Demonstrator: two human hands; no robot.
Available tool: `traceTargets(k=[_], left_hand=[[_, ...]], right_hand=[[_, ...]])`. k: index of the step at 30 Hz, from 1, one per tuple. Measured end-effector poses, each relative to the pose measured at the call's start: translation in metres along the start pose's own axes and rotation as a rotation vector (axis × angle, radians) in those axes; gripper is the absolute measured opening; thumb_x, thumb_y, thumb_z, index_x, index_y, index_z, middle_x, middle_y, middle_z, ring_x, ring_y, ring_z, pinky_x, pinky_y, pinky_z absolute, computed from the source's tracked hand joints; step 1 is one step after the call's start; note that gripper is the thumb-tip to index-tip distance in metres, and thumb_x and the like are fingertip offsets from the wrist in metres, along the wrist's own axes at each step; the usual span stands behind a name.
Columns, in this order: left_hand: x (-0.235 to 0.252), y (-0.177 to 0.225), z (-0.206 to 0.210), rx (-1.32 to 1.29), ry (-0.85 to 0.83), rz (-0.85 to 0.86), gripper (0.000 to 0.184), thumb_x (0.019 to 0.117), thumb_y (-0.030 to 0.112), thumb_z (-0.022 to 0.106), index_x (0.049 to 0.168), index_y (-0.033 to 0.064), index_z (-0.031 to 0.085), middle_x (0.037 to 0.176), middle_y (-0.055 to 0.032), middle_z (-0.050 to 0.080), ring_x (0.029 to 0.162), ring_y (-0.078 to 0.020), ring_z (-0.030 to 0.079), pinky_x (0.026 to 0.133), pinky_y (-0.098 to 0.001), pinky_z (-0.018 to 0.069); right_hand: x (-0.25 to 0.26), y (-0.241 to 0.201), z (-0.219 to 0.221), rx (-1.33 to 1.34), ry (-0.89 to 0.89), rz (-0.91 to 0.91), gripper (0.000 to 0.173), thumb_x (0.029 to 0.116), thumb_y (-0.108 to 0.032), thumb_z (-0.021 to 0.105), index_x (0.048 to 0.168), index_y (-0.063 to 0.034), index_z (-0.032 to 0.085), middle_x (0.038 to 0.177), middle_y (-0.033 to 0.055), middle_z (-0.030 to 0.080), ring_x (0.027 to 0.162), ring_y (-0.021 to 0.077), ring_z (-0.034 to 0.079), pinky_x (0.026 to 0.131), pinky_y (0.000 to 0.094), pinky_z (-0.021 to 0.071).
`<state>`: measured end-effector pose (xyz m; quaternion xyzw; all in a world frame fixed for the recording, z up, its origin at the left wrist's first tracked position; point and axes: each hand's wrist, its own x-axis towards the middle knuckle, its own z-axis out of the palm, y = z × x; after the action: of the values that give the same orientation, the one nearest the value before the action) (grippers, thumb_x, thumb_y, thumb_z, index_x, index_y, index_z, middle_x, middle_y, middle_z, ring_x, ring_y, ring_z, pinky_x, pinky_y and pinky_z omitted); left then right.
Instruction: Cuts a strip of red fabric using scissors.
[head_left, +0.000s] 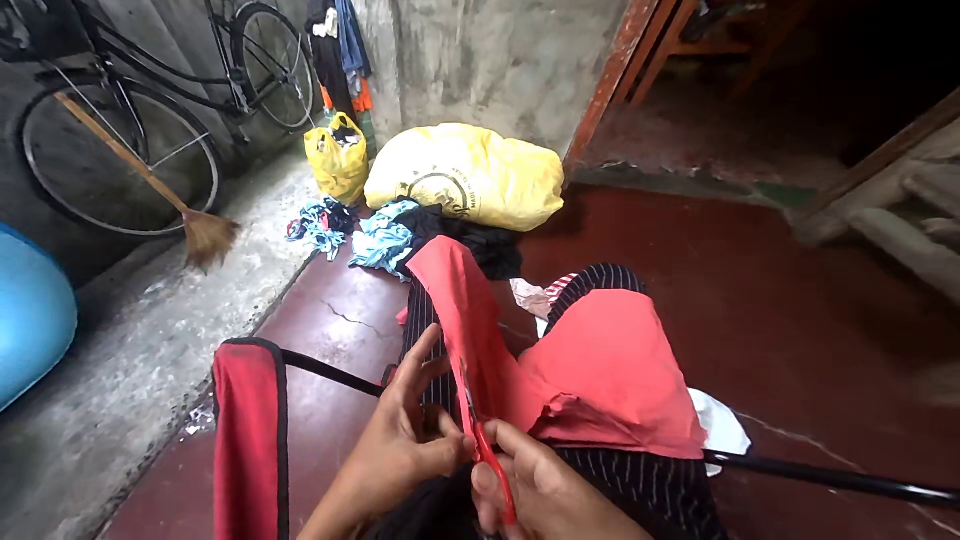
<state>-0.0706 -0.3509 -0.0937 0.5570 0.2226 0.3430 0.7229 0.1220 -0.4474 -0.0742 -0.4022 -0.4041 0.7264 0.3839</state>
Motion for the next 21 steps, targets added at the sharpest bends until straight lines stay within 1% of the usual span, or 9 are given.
traceTargets(k=[4,6,8,10,13,14,16,19,21], left_hand=[[0.003,-0.002,-0.005,0.016,-0.036,-0.006,0.106,0.0818,0.0,0.078,0.164,0.0233,0.016,0.153,-0.0115,0.045,0.074,-0.0145,0.067,0.066,-0.0293,0.0601],[0.009,-0.003,-0.011,0.03,-0.052,-0.027,0.094,0.0857,0.006,0.076,0.162,0.0243,0.025,0.152,-0.0092,0.047,0.076,-0.0126,0.067,0.066,-0.0279,0.0592],[0.02,-0.002,-0.017,0.078,-0.005,-0.069,0.075,0.0898,0.014,0.073,0.157,0.0241,0.04,0.142,-0.0068,0.055,0.078,-0.0102,0.065,0.065,-0.0254,0.0562],[0.033,0.0,-0.025,0.086,0.062,-0.087,0.058,0.0939,0.013,0.066,0.149,0.0215,0.052,0.136,-0.0046,0.06,0.081,-0.0092,0.064,0.067,-0.0248,0.0541],[0.049,0.002,-0.033,0.012,0.115,-0.055,0.045,0.0999,0.007,0.052,0.144,0.0127,0.057,0.135,-0.0083,0.062,0.088,-0.0112,0.066,0.077,-0.028,0.0561],[0.051,0.003,-0.034,-0.006,0.129,-0.04,0.045,0.0997,0.005,0.052,0.144,0.0116,0.057,0.134,-0.0096,0.062,0.089,-0.0129,0.067,0.079,-0.0302,0.0573],[0.052,0.006,-0.033,0.011,0.144,-0.031,0.051,0.0963,0.001,0.06,0.146,0.0139,0.056,0.136,-0.0098,0.061,0.09,-0.0163,0.069,0.084,-0.0338,0.0593],[0.049,0.005,-0.03,0.05,0.147,-0.018,0.064,0.0901,-0.004,0.068,0.149,0.0163,0.054,0.127,-0.0124,0.066,0.084,-0.0182,0.07,0.081,-0.0351,0.0607],[0.048,0.004,-0.03,0.037,0.147,-0.015,0.068,0.0878,-0.006,0.07,0.149,0.0164,0.053,0.126,-0.012,0.066,0.08,-0.0173,0.069,0.079,-0.0348,0.0609]], right_hand=[[-0.001,-0.002,0.002,-0.051,0.044,0.019,0.032,0.1035,-0.025,0.061,0.127,-0.0061,0.049,0.085,0.003,0.064,0.063,0.0121,0.062,0.051,0.0296,0.0558],[0.0,-0.001,0.001,-0.058,0.037,0.023,0.033,0.1035,-0.025,0.061,0.128,-0.0061,0.05,0.085,0.003,0.065,0.063,0.0121,0.063,0.051,0.0294,0.0557],[0.001,-0.002,0.0,-0.064,0.034,0.037,0.033,0.1034,-0.024,0.061,0.129,-0.0063,0.05,0.085,0.0031,0.065,0.063,0.0129,0.063,0.051,0.03,0.0561],[0.004,-0.004,-0.001,-0.091,0.047,0.048,0.033,0.1028,-0.022,0.061,0.13,-0.0062,0.05,0.086,0.003,0.065,0.062,0.0125,0.063,0.05,0.0291,0.0554],[0.01,-0.003,-0.008,-0.165,0.06,0.031,0.036,0.1016,-0.022,0.063,0.131,-0.006,0.05,0.088,0.0032,0.066,0.063,0.0127,0.063,0.05,0.0286,0.0544],[0.012,-0.002,-0.01,-0.189,0.058,0.024,0.036,0.1015,-0.023,0.063,0.13,-0.0067,0.05,0.088,0.0031,0.066,0.063,0.0127,0.064,0.049,0.0286,0.0541],[0.014,-0.001,-0.012,-0.233,0.061,0.022,0.035,0.1011,-0.024,0.064,0.128,-0.0084,0.05,0.087,0.0027,0.066,0.062,0.0126,0.063,0.048,0.0287,0.0534],[0.016,-0.001,-0.012,-0.274,0.061,0.038,0.034,0.1011,-0.026,0.064,0.128,-0.0098,0.05,0.086,0.0023,0.066,0.062,0.0128,0.064,0.047,0.0285,0.0532],[0.016,-0.001,-0.011,-0.287,0.065,0.053,0.035,0.1014,-0.025,0.063,0.129,-0.01,0.049,0.086,0.0025,0.066,0.062,0.0128,0.064,0.048,0.0285,0.0528]])
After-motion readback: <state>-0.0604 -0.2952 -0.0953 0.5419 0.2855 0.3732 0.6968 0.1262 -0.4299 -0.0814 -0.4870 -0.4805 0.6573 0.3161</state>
